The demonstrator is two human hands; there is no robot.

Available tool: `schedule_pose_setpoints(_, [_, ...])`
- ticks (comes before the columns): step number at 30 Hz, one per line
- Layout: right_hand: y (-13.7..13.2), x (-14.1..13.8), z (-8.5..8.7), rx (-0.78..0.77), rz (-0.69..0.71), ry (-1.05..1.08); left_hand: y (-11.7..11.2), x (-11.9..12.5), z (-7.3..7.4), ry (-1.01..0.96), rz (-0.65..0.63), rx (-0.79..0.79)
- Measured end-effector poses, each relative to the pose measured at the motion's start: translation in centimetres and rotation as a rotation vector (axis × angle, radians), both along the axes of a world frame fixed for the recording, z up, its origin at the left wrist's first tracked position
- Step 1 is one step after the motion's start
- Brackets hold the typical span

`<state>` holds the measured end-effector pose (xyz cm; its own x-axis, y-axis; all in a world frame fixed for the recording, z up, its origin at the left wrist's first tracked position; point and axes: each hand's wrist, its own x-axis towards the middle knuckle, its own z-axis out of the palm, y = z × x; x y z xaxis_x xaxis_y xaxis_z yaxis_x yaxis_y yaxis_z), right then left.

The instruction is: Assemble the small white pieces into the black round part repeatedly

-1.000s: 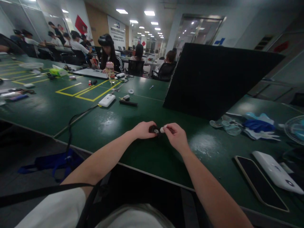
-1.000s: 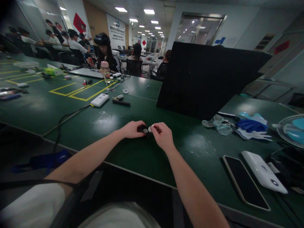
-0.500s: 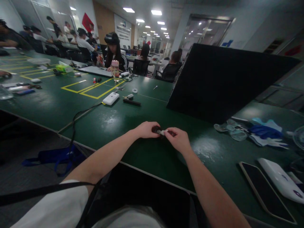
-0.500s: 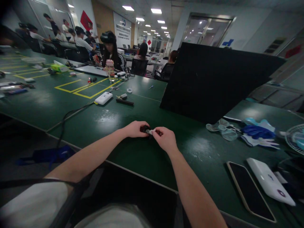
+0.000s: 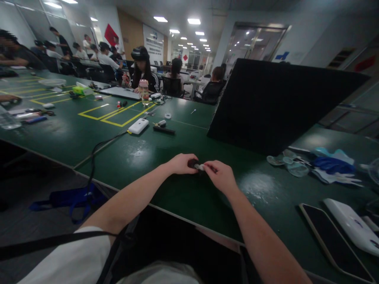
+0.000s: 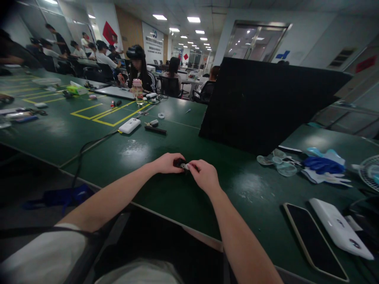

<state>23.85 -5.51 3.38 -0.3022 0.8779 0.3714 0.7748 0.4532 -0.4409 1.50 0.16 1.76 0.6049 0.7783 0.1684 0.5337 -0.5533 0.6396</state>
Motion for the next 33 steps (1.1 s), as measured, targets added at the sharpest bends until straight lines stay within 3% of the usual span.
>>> schedule_pose_setpoints(6, [0.2, 0.7, 0.1, -0.099, -0.284, 0.072, 0.0, -0.2, -0.1, 0.014, 0.018, -0.048])
schedule_pose_setpoints(10, [0.6, 1.5, 0.1, -0.180, -0.358, 0.156, 0.1, -0.3, -0.3, 0.010, 0.009, -0.040])
schedule_pose_setpoints(16, [1.3, 1.6, -0.2, -0.309, -0.406, 0.088, 0.8, -0.6, -0.4, 0.020, 0.010, 0.045])
schedule_pose_setpoints(18, [1.3, 1.7, -0.3, -0.330, -0.398, 0.105, 1.3, -2.1, -0.2, -0.007, 0.074, 0.106])
schedule_pose_setpoints(21, [1.3, 2.0, -0.3, -0.375, -0.379, 0.138, 1.8, -6.2, 0.2, 0.016, 0.264, 0.171])
schedule_pose_setpoints(25, [1.2, 2.0, -0.3, -0.423, -0.363, 0.139, 1.4, -12.3, 1.1, 0.308, 0.466, 0.309])
schedule_pose_setpoints(30, [1.1, 1.6, -0.3, -0.450, -0.336, 0.133, 0.3, -15.9, 1.3, 0.607, 0.414, 0.569])
schedule_pose_setpoints(33, [1.1, 1.7, -0.4, -0.460, -0.321, 0.130, 0.2, -17.1, 0.8, 0.597, 0.515, 0.593])
